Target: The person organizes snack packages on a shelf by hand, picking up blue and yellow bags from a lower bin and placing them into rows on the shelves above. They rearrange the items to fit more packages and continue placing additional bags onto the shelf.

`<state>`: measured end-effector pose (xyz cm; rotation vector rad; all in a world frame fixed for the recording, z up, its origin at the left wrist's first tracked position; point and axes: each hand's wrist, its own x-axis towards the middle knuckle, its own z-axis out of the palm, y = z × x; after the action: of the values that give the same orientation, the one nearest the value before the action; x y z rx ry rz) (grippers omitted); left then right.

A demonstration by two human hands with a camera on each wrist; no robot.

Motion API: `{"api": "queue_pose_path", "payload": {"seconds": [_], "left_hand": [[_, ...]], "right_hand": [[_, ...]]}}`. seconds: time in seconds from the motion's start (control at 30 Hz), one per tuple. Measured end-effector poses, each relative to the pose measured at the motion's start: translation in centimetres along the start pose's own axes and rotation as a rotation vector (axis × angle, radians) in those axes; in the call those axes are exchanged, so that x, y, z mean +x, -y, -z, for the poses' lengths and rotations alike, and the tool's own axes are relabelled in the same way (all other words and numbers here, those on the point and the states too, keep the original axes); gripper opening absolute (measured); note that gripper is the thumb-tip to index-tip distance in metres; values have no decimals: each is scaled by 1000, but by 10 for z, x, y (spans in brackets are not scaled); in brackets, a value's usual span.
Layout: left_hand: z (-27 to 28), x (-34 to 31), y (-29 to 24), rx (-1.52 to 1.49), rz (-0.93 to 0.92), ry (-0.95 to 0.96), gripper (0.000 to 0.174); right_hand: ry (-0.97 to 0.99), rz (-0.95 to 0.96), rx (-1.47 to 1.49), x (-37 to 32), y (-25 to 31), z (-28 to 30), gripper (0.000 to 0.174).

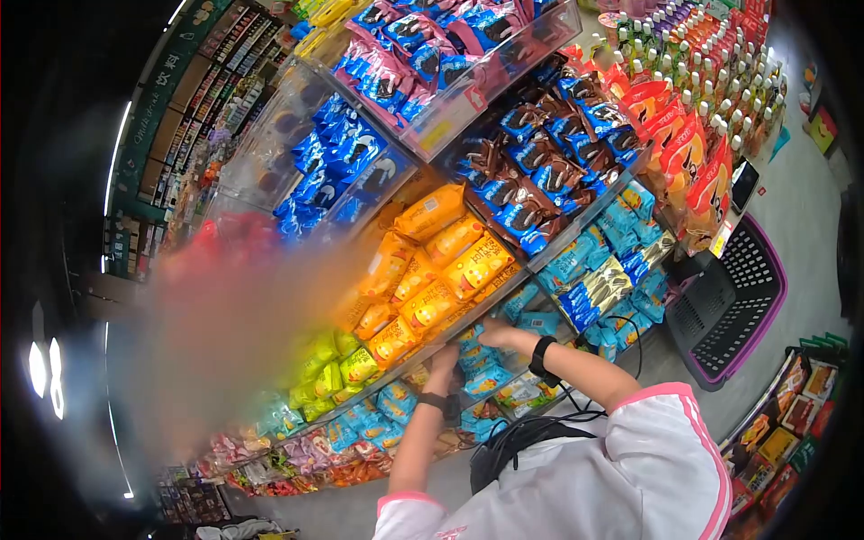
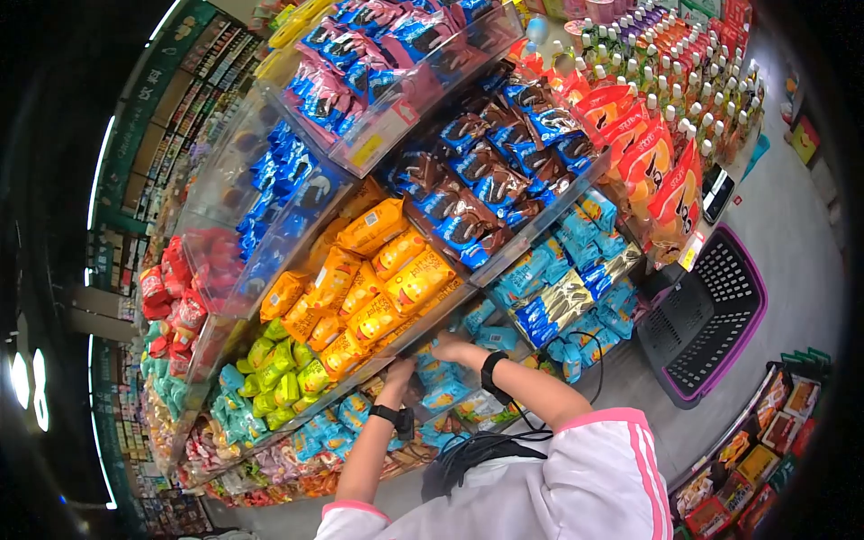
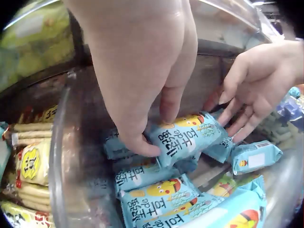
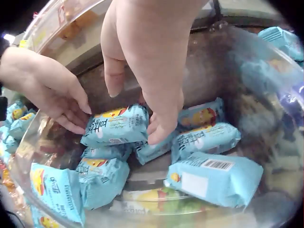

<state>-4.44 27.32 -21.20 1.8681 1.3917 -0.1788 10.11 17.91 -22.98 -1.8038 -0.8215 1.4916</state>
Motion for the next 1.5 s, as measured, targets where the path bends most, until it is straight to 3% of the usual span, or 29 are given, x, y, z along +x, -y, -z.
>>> {"api": "queue_pose_path", "payload": {"seconds": [0.07,0.1,0.17,0.37,0.47,0.57,0.6,0.67,0.8,0.87,0.9,1.0,1.13,1.2,1.3,1.43,1.5], "left_hand": [[4,-8,-2,-60,-30,-2,56],[10,-9,-11,127,25,23,61],[15,-17,-22,171,62,70,64],[12,-10,-4,263,-79,37,67],[10,-8,-2,249,-73,53,66],[4,5,-8,424,-8,150,63],[3,9,-10,513,20,194,61],[-7,7,-3,435,-58,57,55],[-8,-19,-37,381,-163,-28,43],[-20,-8,-31,352,-304,-125,32],[-25,-4,-31,338,-374,-176,28],[-39,0,-30,122,-341,-81,22],[-48,8,-32,218,-315,-102,20],[-49,14,-31,202,-293,51,20],[-45,1,-46,85,-164,197,21],[-51,2,-41,-191,8,291,27],[-49,1,-49,-1,23,400,28]], "right_hand": [[26,67,98,25,-15,-23,55],[18,78,90,30,-15,-29,55],[19,107,111,39,-17,-41,53],[52,94,17,33,-2,-44,44],[-35,278,198,77,-46,-69,28],[-82,141,269,44,-29,-38,27],[-141,157,120,48,-29,-31,27],[-252,185,-182,59,-37,-20,29],[-613,630,-329,81,-49,-7,34],[-623,689,-419,78,-50,1,35],[-586,668,-458,76,-50,5,35],[-517,627,-562,72,-53,5,35],[-516,579,-649,68,-55,0,36],[-475,538,-690,60,-50,0,36],[-142,352,-794,48,-35,12,39],[-267,329,-690,43,-33,11,37],[-361,319,-563,59,-41,4,35]]}}
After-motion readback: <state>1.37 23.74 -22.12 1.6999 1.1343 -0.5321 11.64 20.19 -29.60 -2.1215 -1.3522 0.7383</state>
